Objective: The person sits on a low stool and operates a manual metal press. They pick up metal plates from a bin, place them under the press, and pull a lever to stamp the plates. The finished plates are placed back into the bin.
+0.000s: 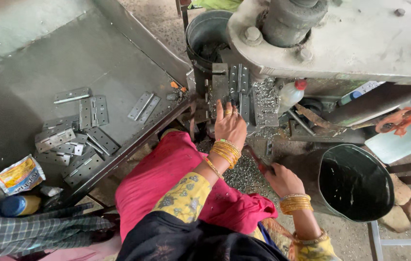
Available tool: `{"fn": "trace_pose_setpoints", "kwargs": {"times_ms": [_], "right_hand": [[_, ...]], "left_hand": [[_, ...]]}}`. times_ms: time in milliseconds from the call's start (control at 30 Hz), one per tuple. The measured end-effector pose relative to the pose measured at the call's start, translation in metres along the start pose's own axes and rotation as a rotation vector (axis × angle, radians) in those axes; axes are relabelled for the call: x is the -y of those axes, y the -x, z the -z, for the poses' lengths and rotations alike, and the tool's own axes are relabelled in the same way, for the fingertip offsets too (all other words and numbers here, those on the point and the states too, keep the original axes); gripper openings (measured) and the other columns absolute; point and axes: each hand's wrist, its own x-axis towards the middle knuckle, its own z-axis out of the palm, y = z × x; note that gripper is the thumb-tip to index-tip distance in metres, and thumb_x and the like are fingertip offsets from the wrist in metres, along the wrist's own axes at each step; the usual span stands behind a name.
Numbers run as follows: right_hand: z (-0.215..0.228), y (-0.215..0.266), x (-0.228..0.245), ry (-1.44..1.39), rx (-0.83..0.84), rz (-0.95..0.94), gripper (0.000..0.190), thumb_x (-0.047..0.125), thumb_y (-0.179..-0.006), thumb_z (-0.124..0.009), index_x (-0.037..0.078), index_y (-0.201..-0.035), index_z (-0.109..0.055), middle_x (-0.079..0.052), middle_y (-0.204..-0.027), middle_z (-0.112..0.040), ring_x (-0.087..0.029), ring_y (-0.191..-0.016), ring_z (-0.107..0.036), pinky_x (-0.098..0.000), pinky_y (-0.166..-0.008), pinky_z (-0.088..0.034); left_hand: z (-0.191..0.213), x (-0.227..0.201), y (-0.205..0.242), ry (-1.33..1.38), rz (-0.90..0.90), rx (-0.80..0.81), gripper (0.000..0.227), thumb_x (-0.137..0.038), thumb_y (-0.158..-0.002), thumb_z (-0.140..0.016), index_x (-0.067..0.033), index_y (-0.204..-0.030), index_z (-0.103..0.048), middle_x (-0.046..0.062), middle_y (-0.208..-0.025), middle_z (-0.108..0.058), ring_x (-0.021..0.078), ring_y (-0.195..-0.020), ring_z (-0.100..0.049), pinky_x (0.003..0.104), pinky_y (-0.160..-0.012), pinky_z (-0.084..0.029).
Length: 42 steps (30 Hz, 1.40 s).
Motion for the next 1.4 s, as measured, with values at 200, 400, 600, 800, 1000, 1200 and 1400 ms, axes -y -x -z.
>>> {"fn": "trace_pose_setpoints", "kwargs": {"times_ms": [200,400,600,800,1000,1200,1400], "right_hand": [[-0.038,0.008,0.003,-0.250,0.027,0.005,0.040,0.049,-0.090,-0.065,0.010,-0.100,-0.071,-0.023,-0.076,-0.069,-0.044,-0.073,-0.068,-0.0498,-0.068,-0.051],[0.000,-0.009,0.001,-0.023,0.068,-0.003,0.046,0.051,-0.092,-0.067,0.005,-0.096,-0.072,-0.024,-0.078,-0.069,-0.044,-0.079,-0.068,-0.0502,-0.068,-0.050],[-0.034,0.006,0.008,-0.169,-0.017,0.001,0.043,0.050,-0.089,-0.068,0.010,-0.103,-0.074,-0.022,-0.082,-0.071,-0.042,-0.081,-0.068,-0.0486,-0.069,-0.051],[-0.012,-0.004,-0.002,-0.188,0.180,-0.033,0.037,0.043,-0.088,-0.068,0.011,-0.106,-0.073,-0.024,-0.078,-0.071,-0.042,-0.077,-0.070,-0.0495,-0.070,-0.053],[-0.020,0.012,0.010,-0.091,-0.021,0.011,0.040,0.047,-0.091,-0.068,0.007,-0.097,-0.072,-0.022,-0.085,-0.071,-0.044,-0.083,-0.067,-0.0505,-0.072,-0.051],[-0.018,0.011,0.017,-0.187,0.160,-0.019,0.045,0.049,-0.092,-0.068,0.004,-0.096,-0.069,-0.028,-0.081,-0.069,-0.047,-0.079,-0.066,-0.0494,-0.073,-0.053],[0.005,0.012,0.007,-0.020,0.035,0.046,0.038,0.045,-0.089,-0.065,0.008,-0.098,-0.070,-0.023,-0.084,-0.071,-0.044,-0.083,-0.069,-0.0525,-0.071,-0.051]], "left_hand": [[0.009,0.003,0.007,0.064,0.024,-0.220,0.037,-0.014,-0.093,-0.050,0.0011,-0.118,-0.073,0.017,-0.141,-0.061,0.0307,-0.144,-0.044,0.056,-0.124,-0.007],[0.013,0.008,-0.012,0.041,0.002,0.039,0.034,-0.012,-0.095,-0.049,-0.0050,-0.117,-0.073,0.016,-0.149,-0.055,0.0305,-0.149,-0.039,0.057,-0.125,-0.004],[0.002,0.000,-0.019,0.050,0.025,-0.235,0.036,-0.015,-0.090,-0.052,-0.0013,-0.112,-0.076,0.017,-0.139,-0.062,0.0288,-0.140,-0.046,0.059,-0.123,-0.007],[0.006,0.016,-0.028,0.101,0.015,-0.033,0.028,-0.011,-0.092,-0.054,-0.0070,-0.104,-0.079,0.015,-0.139,-0.063,0.0306,-0.146,-0.043,0.059,-0.124,-0.007],[0.008,0.011,-0.043,0.010,0.060,-0.137,0.029,-0.013,-0.094,-0.055,-0.0068,-0.109,-0.079,0.013,-0.138,-0.064,0.0301,-0.145,-0.044,0.059,-0.124,-0.008],[0.006,0.017,-0.029,0.079,0.045,-0.056,0.035,-0.013,-0.093,-0.052,-0.0067,-0.119,-0.074,0.010,-0.142,-0.060,0.0303,-0.143,-0.042,0.062,-0.122,-0.007],[0.008,0.016,-0.046,0.026,0.052,-0.052,0.036,-0.013,-0.094,-0.051,-0.0060,-0.122,-0.073,0.011,-0.144,-0.059,0.0296,-0.145,-0.041,0.061,-0.123,-0.008]]}}
